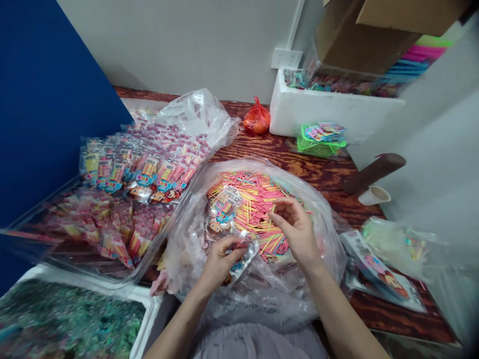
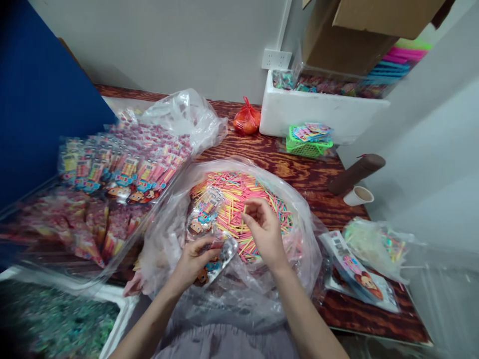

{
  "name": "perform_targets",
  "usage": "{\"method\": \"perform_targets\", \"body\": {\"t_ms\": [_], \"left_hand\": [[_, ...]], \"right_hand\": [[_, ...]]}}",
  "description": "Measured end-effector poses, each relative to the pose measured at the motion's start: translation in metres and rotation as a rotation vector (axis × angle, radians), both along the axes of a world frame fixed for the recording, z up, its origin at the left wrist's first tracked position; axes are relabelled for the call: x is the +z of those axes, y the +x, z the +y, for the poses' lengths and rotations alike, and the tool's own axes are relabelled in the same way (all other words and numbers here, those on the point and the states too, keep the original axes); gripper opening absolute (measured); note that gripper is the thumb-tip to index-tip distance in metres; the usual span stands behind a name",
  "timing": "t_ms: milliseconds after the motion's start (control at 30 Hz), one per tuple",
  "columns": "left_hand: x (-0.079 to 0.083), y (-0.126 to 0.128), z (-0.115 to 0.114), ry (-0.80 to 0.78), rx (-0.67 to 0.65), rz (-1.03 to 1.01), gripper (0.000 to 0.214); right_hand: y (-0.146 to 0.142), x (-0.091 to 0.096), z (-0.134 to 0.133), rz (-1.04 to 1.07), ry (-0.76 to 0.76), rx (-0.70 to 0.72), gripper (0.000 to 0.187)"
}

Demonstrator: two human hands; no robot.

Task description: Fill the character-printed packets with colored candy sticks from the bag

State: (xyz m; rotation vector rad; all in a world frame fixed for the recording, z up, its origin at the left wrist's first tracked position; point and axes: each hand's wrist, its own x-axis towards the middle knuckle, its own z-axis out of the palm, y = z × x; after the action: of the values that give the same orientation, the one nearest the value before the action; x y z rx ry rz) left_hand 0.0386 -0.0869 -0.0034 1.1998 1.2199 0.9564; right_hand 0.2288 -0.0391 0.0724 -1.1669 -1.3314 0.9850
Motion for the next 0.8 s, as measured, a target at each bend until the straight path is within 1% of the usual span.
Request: {"method": "perform_targets", "body": {"t_ms": [67,133,167,233,333,433,500,533,600,700,733,800], "left_hand": [[0.002,0.002,0.000,-0.015,-0.004,-0.006,0.019],[0.004,0.003,0.001,-0.019,0.003,-0.001,0.019],[0.005,0.004,0.000,-0.014,0.005,0.003,0.019],[0.005,0.003,0.000,0.001,0.001,0.011,0.019],[0.006,0.001,-0.003,-0.024,-0.014,0.010,0.018],[0.010,0.000,-0.005,-0.080,-0.014,-0.015,0.020],[0.014,0.000,-0.005,-0.081,-0.011,-0.025,0.019],[0.015,0.000,-0.004,-0.075,-0.010,-0.027,0.018],[0.015,0.001,-0.002,-0.060,-0.004,-0.035,0.017],[0.012,0.000,-0.001,-0.039,0.008,-0.064,0.017],[0.011,-0.001,0.000,-0.035,0.013,-0.073,0.018],[0.011,-0.004,0.003,-0.024,0.026,-0.070,0.020]], "right_hand": [[-0.011,0.013,-0.014,0.061,0.044,-0.089,0.015],[-0.020,0.016,-0.024,0.067,0.081,-0.139,0.013],[-0.023,0.014,-0.027,0.060,0.088,-0.135,0.012],[-0.026,0.008,-0.029,0.031,0.072,-0.084,0.010],[-0.024,-0.003,-0.026,-0.001,-0.008,0.008,0.007],[-0.021,-0.007,-0.023,0.074,-0.080,0.016,0.009],[-0.021,-0.007,-0.022,0.093,-0.093,-0.006,0.011],[-0.022,-0.007,-0.023,0.060,-0.080,-0.005,0.011],[-0.026,-0.006,-0.024,-0.101,-0.017,0.046,0.006],[-0.031,-0.006,-0.028,-0.366,0.098,0.141,0.011],[-0.032,-0.006,-0.029,-0.409,0.116,0.155,0.012],[-0.034,-0.009,-0.031,-0.396,0.100,0.172,0.014]]}}
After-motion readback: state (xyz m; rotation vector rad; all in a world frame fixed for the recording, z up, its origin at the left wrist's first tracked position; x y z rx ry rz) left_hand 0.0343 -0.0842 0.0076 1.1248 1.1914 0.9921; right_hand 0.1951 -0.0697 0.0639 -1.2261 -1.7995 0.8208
